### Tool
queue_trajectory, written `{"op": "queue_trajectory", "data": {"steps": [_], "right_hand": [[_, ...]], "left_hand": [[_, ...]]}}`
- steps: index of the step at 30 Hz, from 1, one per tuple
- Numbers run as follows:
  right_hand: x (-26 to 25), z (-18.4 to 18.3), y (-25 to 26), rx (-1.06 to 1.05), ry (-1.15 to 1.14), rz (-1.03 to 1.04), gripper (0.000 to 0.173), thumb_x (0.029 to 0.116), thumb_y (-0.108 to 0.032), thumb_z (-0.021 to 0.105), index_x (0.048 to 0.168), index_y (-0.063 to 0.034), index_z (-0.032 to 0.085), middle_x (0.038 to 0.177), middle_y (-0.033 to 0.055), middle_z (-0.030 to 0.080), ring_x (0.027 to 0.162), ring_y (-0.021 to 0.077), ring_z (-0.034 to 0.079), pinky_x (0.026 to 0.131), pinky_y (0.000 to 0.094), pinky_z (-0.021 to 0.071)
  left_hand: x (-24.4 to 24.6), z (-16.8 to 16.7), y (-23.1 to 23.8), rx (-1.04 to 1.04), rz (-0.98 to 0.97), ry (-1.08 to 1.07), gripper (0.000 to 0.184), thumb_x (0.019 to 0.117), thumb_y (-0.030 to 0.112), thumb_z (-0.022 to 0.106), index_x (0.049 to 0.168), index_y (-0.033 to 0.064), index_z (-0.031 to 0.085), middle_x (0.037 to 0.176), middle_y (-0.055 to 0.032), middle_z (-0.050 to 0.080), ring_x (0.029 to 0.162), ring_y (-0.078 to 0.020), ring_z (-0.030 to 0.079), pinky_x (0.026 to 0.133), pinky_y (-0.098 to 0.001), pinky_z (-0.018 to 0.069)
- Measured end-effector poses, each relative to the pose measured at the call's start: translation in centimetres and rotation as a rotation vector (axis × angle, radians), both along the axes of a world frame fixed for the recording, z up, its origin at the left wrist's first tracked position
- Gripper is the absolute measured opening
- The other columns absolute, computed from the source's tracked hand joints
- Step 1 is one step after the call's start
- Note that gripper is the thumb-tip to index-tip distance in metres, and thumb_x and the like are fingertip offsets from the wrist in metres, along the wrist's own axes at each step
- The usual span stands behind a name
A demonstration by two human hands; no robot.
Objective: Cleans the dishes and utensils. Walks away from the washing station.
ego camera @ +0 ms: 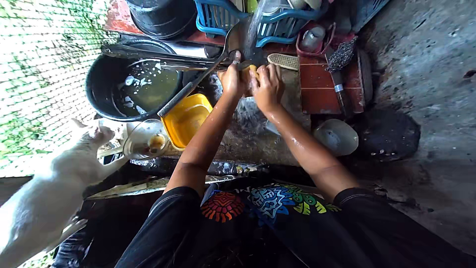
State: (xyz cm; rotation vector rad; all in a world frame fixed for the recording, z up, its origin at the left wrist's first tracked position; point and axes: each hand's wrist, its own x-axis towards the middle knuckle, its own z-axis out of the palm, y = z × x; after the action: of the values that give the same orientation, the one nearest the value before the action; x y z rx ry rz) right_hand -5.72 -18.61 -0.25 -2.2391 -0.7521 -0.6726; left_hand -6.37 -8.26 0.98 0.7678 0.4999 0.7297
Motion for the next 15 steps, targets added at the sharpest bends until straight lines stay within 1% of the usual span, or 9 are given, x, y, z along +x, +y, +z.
{"op": "queue_trajectory", "data": {"steps": [3,5,6,8,9,11,12,14,15], "right_hand": [[1.1,0.2,0.1,-0.019,-0.005,0.044,0.023,0.0984,-0.018,0.063,0.100,0.0022,0.073,0.105,0.0222,0.070,0.106,0.0394,0.066,0.090,0.0500,0.0550],[1.0,0.2,0.3,-0.009,-0.074,0.110,0.014,0.0933,-0.010,0.066,0.093,0.0013,0.074,0.097,0.0196,0.071,0.099,0.0363,0.069,0.083,0.0466,0.0568],[1.4,0.4,0.1,-0.011,-0.086,0.126,0.014,0.0933,-0.011,0.067,0.092,0.0015,0.074,0.095,0.0193,0.071,0.098,0.0364,0.069,0.084,0.0459,0.0562],[1.4,0.9,-0.3,-0.014,-0.023,0.100,0.018,0.0952,-0.014,0.066,0.095,0.0025,0.074,0.100,0.0201,0.072,0.103,0.0375,0.068,0.089,0.0469,0.0545],[1.0,0.9,-0.4,0.000,-0.013,0.099,0.017,0.0942,-0.012,0.066,0.094,0.0032,0.074,0.101,0.0208,0.072,0.103,0.0376,0.068,0.091,0.0467,0.0546],[0.2,0.3,-0.8,0.025,-0.070,0.137,0.010,0.0890,-0.005,0.069,0.091,0.0044,0.073,0.095,0.0215,0.071,0.094,0.0362,0.071,0.082,0.0447,0.0581],[0.1,0.1,-1.3,0.028,-0.066,0.134,0.012,0.0903,-0.005,0.068,0.092,0.0051,0.073,0.095,0.0222,0.072,0.091,0.0354,0.072,0.078,0.0444,0.0591],[0.6,0.1,-2.3,0.031,0.013,0.052,0.019,0.0951,-0.011,0.065,0.098,0.0064,0.073,0.100,0.0237,0.071,0.091,0.0352,0.071,0.080,0.0461,0.0582],[0.8,0.0,-2.4,0.054,0.011,0.021,0.019,0.0952,-0.011,0.065,0.097,0.0063,0.072,0.100,0.0234,0.071,0.091,0.0346,0.071,0.080,0.0453,0.0575]], "left_hand": [[0.0,-1.3,0.1,0.051,0.007,-0.021,0.024,0.0980,0.000,0.062,0.120,-0.0001,0.051,0.099,-0.0093,0.062,0.088,-0.0142,0.063,0.080,-0.0326,0.0563],[0.1,-1.1,0.0,0.062,0.009,-0.052,0.025,0.0960,-0.004,0.063,0.118,-0.0003,0.052,0.098,-0.0097,0.063,0.088,-0.0151,0.065,0.081,-0.0337,0.0579],[0.1,-1.1,0.1,0.065,0.018,-0.069,0.026,0.0952,-0.005,0.063,0.119,-0.0010,0.052,0.099,-0.0107,0.064,0.089,-0.0161,0.066,0.082,-0.0349,0.0584],[-0.4,-1.1,-0.3,0.076,0.035,-0.053,0.033,0.0965,-0.003,0.063,0.126,-0.0027,0.048,0.106,-0.0121,0.062,0.096,-0.0159,0.064,0.087,-0.0337,0.0566],[-0.4,-1.0,-0.6,0.087,0.056,-0.056,0.033,0.0958,-0.004,0.063,0.126,-0.0034,0.048,0.107,-0.0121,0.062,0.097,-0.0156,0.063,0.088,-0.0327,0.0561],[0.0,-0.6,-0.7,0.069,0.079,-0.083,0.033,0.0946,-0.005,0.064,0.123,-0.0026,0.049,0.106,-0.0127,0.063,0.096,-0.0175,0.065,0.087,-0.0351,0.0577],[0.0,-0.2,-0.4,0.059,0.082,-0.069,0.035,0.0953,-0.003,0.064,0.126,-0.0021,0.048,0.108,-0.0133,0.063,0.098,-0.0181,0.065,0.087,-0.0359,0.0580],[-0.2,0.0,0.4,0.069,0.095,0.005,0.044,0.0970,0.003,0.065,0.135,-0.0021,0.044,0.117,-0.0147,0.060,0.103,-0.0173,0.062,0.090,-0.0329,0.0553],[-0.1,0.0,0.5,0.072,0.096,0.032,0.046,0.0974,0.005,0.065,0.137,-0.0020,0.043,0.118,-0.0148,0.060,0.103,-0.0168,0.062,0.089,-0.0315,0.0547]]}}
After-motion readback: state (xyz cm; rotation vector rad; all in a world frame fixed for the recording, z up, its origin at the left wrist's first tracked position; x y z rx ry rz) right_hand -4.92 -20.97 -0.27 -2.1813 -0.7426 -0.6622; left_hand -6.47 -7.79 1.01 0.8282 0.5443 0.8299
